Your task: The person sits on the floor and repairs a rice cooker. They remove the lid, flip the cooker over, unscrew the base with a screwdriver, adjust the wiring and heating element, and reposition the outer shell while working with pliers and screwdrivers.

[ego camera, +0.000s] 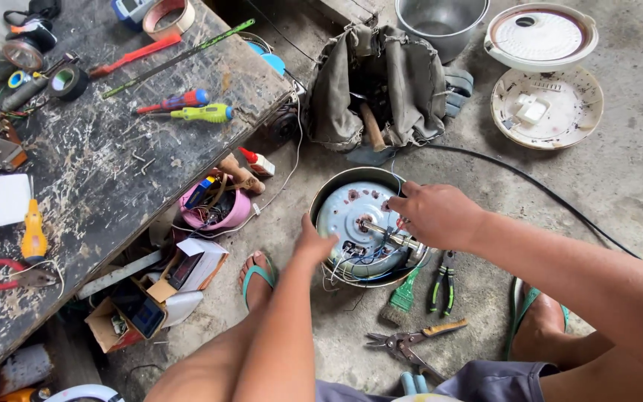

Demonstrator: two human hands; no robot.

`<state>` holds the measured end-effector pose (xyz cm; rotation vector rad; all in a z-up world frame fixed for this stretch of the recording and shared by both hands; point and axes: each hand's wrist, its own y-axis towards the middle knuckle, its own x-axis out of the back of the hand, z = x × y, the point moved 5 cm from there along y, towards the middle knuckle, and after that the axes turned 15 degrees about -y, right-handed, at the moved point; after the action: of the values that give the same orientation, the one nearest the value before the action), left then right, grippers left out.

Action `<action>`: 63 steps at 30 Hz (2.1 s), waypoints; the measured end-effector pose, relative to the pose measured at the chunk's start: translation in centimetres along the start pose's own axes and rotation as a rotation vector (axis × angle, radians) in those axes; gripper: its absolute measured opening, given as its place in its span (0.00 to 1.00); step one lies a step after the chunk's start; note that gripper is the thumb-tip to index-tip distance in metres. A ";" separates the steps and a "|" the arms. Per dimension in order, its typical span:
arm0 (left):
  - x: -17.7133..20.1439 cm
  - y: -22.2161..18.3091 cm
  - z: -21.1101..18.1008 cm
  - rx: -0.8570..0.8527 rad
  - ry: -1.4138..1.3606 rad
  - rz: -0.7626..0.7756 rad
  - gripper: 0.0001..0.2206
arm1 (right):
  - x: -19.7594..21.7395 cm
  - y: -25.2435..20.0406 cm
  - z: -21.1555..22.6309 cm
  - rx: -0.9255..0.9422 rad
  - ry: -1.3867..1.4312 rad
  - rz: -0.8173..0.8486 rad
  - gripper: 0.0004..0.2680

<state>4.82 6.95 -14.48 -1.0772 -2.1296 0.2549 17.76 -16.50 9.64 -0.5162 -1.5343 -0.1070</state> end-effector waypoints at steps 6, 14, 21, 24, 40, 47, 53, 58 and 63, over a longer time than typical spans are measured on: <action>0.5 -7.5 -0.2 0.299 -0.682 -0.129 0.26 | 0.8 -0.1 -1.1 -0.058 0.053 0.023 0.15; -5.2 -2.2 2.5 0.005 -0.672 -0.215 0.27 | 0.3 0.0 -3.0 -0.089 0.103 -0.119 0.14; -6.6 -3.1 -2.8 0.075 -0.648 -0.250 0.33 | 0.1 0.5 -7.1 -0.254 -0.018 -0.097 0.17; -5.6 -4.0 -5.4 0.117 -0.395 -0.225 0.32 | 2.3 0.4 -6.9 -0.407 -0.069 0.117 0.19; -12.2 -6.2 -17.4 -0.746 0.090 0.062 0.19 | -0.8 -0.3 -8.0 -0.211 0.096 -0.108 0.16; -13.7 -5.4 -17.2 -0.792 0.026 0.144 0.14 | -1.5 -0.4 -8.3 -0.091 0.048 -0.107 0.10; -14.0 -5.8 -17.1 -0.747 0.041 0.151 0.12 | 0.0 -1.2 -8.6 -0.157 0.107 -0.098 0.13; -14.1 -5.0 -16.5 -0.782 0.022 0.131 0.11 | -0.4 -1.6 -9.7 -0.446 0.055 0.236 0.16; -12.7 -4.3 -16.0 -0.780 -0.073 0.093 0.13 | 0.7 -1.7 -7.5 0.084 0.087 -0.215 0.13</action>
<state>18.01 -7.75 -7.53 -1.6102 -2.2944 -0.5533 24.08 -20.71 11.12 -0.2757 -1.4984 -0.2269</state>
